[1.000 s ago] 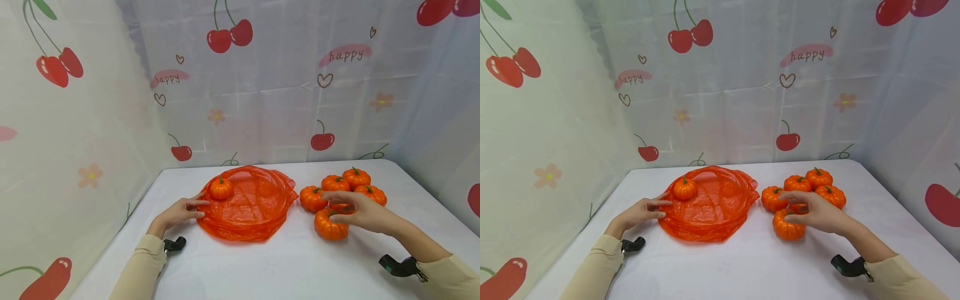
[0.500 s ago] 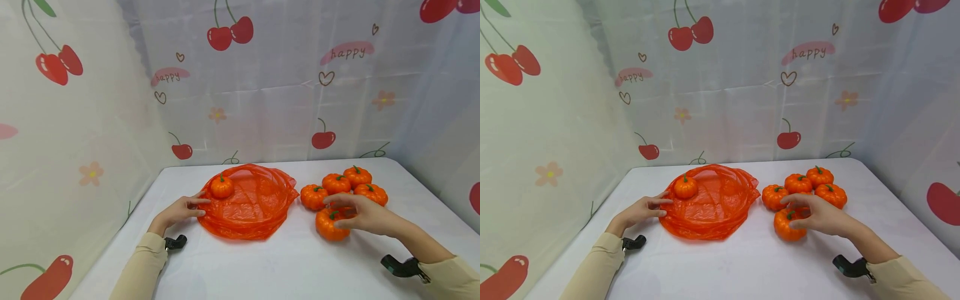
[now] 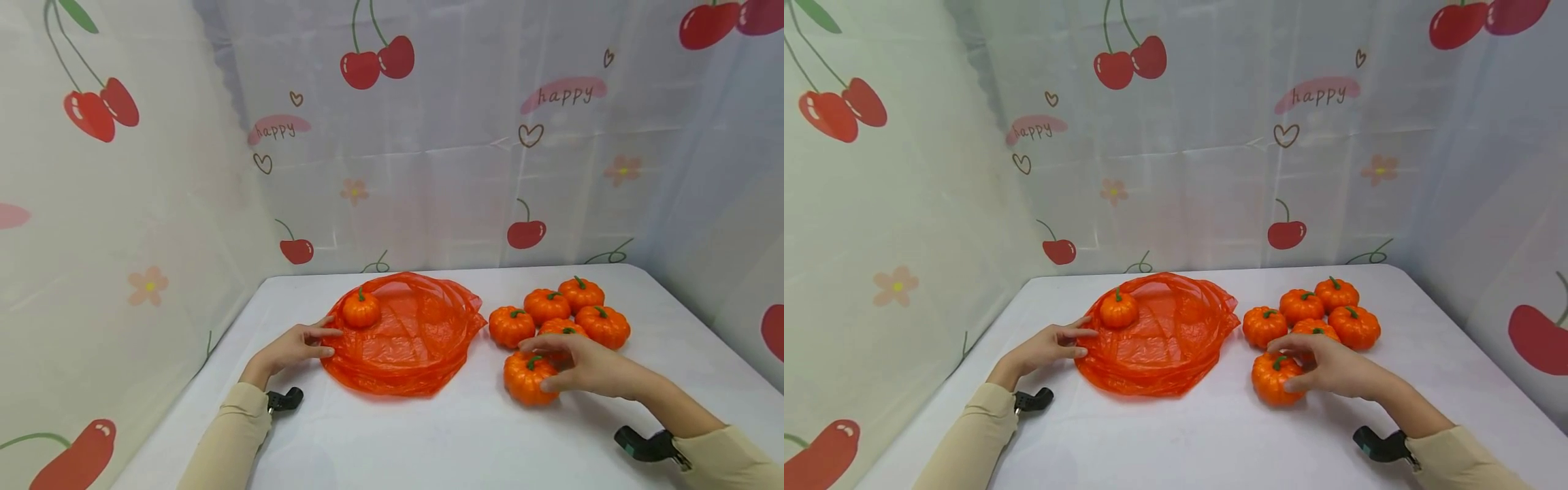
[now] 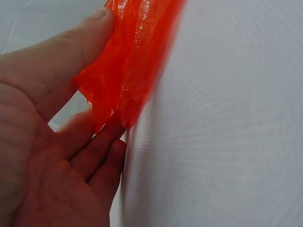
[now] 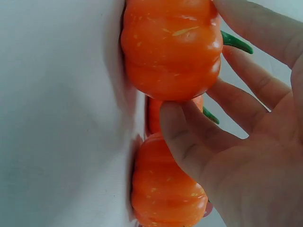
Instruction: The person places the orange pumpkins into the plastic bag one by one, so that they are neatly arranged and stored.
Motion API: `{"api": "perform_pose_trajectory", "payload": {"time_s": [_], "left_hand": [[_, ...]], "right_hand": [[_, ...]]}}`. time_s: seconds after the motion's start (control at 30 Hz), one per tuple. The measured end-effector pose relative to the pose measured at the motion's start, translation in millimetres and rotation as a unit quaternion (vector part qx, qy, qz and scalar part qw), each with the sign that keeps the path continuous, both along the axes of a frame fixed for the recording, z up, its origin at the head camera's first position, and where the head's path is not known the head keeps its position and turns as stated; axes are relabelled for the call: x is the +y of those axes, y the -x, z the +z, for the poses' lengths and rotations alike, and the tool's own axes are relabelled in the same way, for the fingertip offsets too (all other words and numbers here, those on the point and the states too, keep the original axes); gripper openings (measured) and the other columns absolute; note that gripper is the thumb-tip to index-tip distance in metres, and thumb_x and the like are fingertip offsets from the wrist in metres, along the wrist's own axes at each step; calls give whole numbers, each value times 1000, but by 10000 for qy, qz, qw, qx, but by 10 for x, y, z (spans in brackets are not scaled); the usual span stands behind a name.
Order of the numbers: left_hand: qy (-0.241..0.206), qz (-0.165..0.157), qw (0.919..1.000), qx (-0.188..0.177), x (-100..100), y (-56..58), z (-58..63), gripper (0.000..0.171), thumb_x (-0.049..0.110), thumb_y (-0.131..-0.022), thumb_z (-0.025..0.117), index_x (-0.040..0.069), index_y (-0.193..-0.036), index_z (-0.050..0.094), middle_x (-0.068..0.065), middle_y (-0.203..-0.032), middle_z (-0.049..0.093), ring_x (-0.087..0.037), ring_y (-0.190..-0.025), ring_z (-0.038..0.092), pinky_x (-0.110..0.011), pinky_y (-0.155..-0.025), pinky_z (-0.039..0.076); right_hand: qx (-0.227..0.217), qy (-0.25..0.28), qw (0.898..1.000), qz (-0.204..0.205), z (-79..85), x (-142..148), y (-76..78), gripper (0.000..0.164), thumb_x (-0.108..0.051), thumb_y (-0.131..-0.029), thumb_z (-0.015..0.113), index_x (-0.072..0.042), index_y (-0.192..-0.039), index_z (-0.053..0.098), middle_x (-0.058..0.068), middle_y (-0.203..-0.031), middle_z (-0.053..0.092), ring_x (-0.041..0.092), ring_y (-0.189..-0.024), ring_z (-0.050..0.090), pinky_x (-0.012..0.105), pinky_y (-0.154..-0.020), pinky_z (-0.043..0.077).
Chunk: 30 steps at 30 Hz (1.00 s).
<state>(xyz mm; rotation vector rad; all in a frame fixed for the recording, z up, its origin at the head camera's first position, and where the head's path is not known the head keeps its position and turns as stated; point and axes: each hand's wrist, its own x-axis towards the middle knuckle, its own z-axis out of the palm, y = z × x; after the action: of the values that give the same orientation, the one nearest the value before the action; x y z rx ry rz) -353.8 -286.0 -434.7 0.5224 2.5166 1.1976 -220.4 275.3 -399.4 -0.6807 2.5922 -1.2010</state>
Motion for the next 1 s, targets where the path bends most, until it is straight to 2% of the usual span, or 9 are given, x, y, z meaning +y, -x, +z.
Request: {"api": "perform_pose_trajectory", "payload": {"time_s": [0.13,0.2,0.43,0.53,0.63,0.73,0.87,1.0], "left_hand": [[-18,28,10000,-21,1,2,-1,43,33,-92,78,31,-134,70,-5,-170,29,-39,-157,23,-52,-118,40],[-9,34,10000,-11,-1,5,-1,43,34,-92,78,31,-134,70,-5,-170,29,-40,-157,23,-53,-119,40],[-26,-19,10000,-15,-6,15,-8,43,32,-92,78,31,-134,70,-5,-170,28,-39,-158,22,-55,-121,36],[43,-76,9999,77,-14,21,-9,44,32,-93,77,28,-136,70,-8,-170,29,-40,-157,23,-48,-118,41],[58,-158,9997,151,-20,30,-6,45,31,-93,77,25,-137,69,-12,-170,29,-42,-156,24,-34,-108,47],[-5,-203,9997,150,-23,33,-3,45,29,-94,77,22,-137,69,-13,-169,29,-42,-156,23,-24,-97,48],[-59,-235,9996,140,-26,27,-2,45,28,-94,77,21,-137,69,-14,-170,28,-43,-156,22,-23,-91,47],[35,-219,9996,165,-24,25,8,45,30,-94,76,23,-138,68,-12,-170,28,-42,-157,23,-29,-102,47]], "right_hand": [[-103,211,9996,182,-44,4,3,44,-28,-89,81,-23,-131,66,12,-147,58,-18,-120,46,15,-100,47],[-157,309,9990,296,-64,10,8,42,-26,-90,80,-23,-130,66,15,-151,54,-21,-122,44,14,-100,46],[-203,330,9981,488,-115,31,34,47,-25,-87,83,-24,-130,65,17,-157,49,-10,-121,51,15,-97,48],[-199,289,9981,498,-137,34,45,50,-26,-85,85,-24,-130,64,16,-157,49,-9,-121,52,15,-97,48],[-192,274,9984,458,-151,33,54,51,-27,-84,86,-24,-130,64,15,-157,50,-8,-120,54,15,-96,48],[-183,270,9987,399,-160,27,58,51,-28,-84,86,-24,-129,64,15,-156,51,-6,-120,55,16,-96,49],[-197,310,9987,356,-168,24,68,50,-27,-84,86,-24,-130,64,14,-156,50,-6,-119,55,16,-96,49],[-225,443,9979,403,-162,32,79,51,-25,-85,85,-21,-131,64,16,-157,48,-8,-121,54,15,-97,49]]}}
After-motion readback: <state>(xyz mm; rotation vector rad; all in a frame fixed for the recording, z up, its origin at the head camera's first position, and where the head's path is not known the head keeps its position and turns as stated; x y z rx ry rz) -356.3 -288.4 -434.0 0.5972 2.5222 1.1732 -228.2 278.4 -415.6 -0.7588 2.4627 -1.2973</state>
